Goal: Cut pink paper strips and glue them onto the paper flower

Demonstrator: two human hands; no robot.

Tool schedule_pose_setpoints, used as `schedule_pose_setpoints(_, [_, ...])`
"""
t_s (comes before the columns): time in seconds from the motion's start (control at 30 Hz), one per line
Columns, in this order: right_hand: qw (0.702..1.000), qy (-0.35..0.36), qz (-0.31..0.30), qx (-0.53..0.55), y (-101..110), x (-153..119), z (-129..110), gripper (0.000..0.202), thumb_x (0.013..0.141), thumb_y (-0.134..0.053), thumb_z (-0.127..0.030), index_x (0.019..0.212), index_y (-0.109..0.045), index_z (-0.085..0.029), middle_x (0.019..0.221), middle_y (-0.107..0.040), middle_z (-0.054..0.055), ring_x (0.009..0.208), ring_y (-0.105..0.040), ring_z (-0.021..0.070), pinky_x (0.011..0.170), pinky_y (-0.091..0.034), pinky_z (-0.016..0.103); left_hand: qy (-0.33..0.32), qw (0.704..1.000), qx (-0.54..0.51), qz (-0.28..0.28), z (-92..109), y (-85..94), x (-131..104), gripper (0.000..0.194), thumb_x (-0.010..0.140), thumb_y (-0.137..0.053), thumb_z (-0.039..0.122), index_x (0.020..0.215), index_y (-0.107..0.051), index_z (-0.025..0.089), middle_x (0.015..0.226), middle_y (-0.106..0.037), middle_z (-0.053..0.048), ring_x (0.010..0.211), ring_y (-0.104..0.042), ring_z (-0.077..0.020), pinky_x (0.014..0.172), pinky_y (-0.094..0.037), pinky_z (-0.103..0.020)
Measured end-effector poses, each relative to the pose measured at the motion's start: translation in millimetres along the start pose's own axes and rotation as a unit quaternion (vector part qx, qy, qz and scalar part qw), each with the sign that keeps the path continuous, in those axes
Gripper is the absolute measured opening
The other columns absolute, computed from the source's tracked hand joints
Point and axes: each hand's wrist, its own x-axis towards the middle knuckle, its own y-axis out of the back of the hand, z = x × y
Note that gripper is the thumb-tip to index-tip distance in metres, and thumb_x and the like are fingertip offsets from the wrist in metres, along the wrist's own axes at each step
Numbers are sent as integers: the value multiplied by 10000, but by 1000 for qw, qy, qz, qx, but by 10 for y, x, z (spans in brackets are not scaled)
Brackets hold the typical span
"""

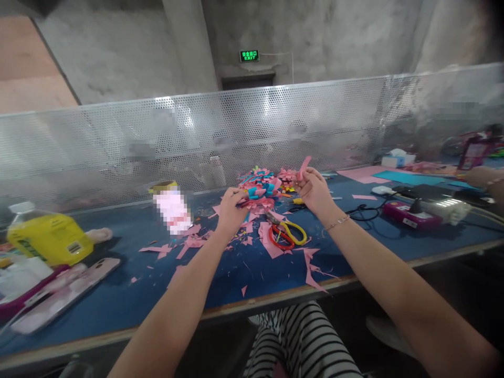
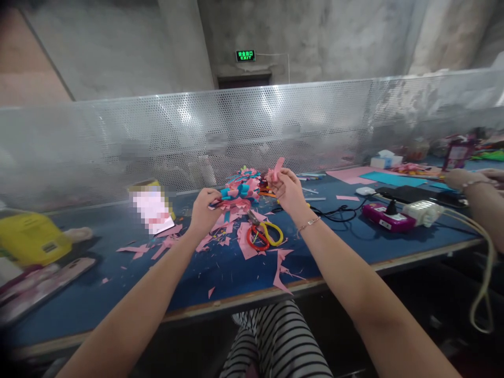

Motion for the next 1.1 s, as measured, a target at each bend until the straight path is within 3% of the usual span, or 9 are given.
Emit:
schedule_pose_setpoints(0.17, [992,63,7,-111,-29,-11,22,102,649,-616,-223,688,-526,-252,617,-488,-52,581,-483,85,606,-442,239,-103,985,136,-5,-40,14,-65,245,666,-516,54,803,-613,232,896,-550,-42,865,-496,-180,778,-372,-351])
schedule_pose_setpoints(0.27, [967,139,-10,-215,-91,-72,0,73,670,-605,-232,695,-537,-240,665,-492,-28,629,-480,106,639,-424,266,-161,970,182,-4,-59,53,-84,238,722,-487,76,785,-619,263,840,-579,-29,839,-493,-178,787,-334,-360])
schedule_pose_setpoints(0.4, [885,239,-98,-388,-168,-179,-35,12,722,-560,-227,730,-564,-236,750,-521,17,732,-490,155,703,-411,324,-205,960,193,-13,-126,78,-96,216,767,-474,123,773,-622,281,790,-598,-19,810,-502,-161,772,-321,-340])
schedule_pose_setpoints(0.5, [817,284,-167,-473,-193,-228,-15,79,755,-525,-220,776,-597,-245,796,-549,38,807,-489,185,776,-392,372,-206,959,192,-32,-152,69,-102,210,784,-463,149,770,-628,279,803,-607,-24,830,-511,-156,790,-320,-337])
schedule_pose_setpoints(0.6, [783,301,-209,-502,-204,-247,38,132,785,-485,-209,805,-608,-252,822,-562,40,836,-497,187,804,-387,386,-199,960,191,-46,-120,53,-100,217,793,-449,162,764,-631,277,815,-614,-21,832,-516,-150,808,-321,-338])
schedule_pose_setpoints(0.83, [755,300,-255,-524,-219,-269,127,162,813,-446,-201,853,-594,-253,827,-559,37,849,-509,172,784,-417,353,-245,945,209,-54,-35,19,-101,239,782,-436,131,784,-629,272,816,-616,-18,822,-516,-156,783,-325,-333])
schedule_pose_setpoints(1.1, [765,276,-283,-508,-220,-278,173,173,772,-462,-133,822,-599,-229,803,-539,40,794,-497,164,745,-416,339,-264,937,215,-73,-8,16,-89,228,714,-464,101,809,-612,246,823,-600,-22,809,-502,-169,757,-330,-332])
